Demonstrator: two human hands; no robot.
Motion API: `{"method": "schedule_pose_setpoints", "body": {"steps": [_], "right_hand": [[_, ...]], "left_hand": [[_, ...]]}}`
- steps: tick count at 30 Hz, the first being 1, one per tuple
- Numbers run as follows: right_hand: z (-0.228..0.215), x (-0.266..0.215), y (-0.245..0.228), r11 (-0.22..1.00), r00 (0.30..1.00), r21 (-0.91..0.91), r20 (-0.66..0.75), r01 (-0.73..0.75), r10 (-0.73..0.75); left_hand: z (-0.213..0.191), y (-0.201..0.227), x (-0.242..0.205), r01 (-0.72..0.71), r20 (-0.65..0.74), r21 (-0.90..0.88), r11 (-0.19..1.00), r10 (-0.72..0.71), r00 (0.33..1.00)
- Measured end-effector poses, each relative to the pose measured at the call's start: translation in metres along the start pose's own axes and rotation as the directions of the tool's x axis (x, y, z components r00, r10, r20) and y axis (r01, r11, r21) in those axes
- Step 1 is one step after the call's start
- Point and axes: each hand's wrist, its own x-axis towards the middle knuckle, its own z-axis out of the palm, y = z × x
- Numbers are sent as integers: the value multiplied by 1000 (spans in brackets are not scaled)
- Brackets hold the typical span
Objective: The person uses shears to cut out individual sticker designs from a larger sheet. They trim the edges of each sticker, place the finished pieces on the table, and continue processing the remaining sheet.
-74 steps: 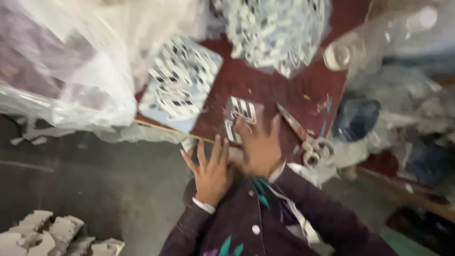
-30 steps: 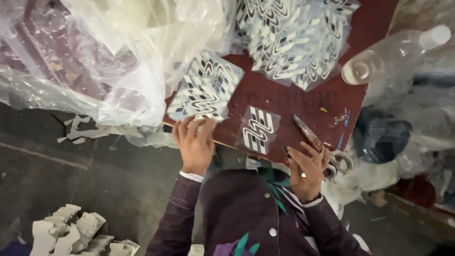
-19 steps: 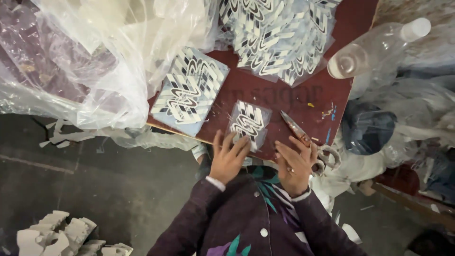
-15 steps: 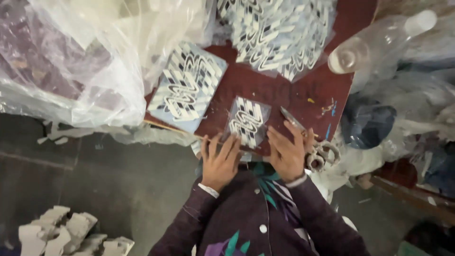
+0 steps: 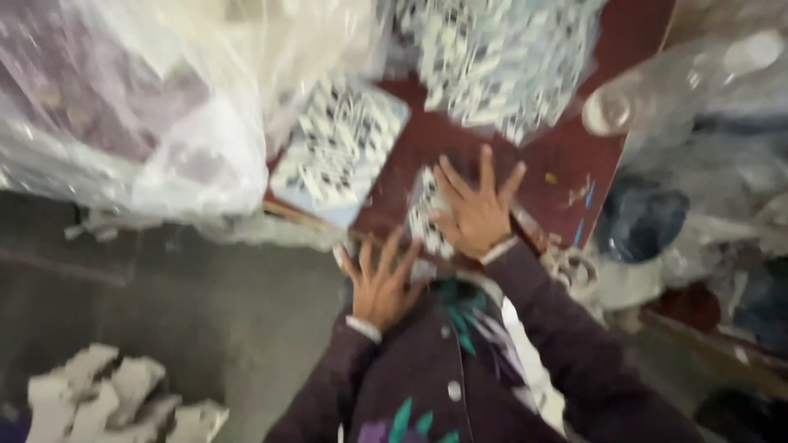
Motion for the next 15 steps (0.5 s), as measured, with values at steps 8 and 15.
{"method": "schedule_pose_setpoints", "body": {"steps": [8, 15], "right_hand": [[4, -28, -5, 993, 991, 51, 67, 109, -112], [-3, -57, -1, 997, 996, -16, 33, 81, -80]], "left_hand": [[6, -3, -4, 59, -31, -28, 998, -60, 998], [14, -5, -7, 20, -65, 31, 999, -18, 998]]}}
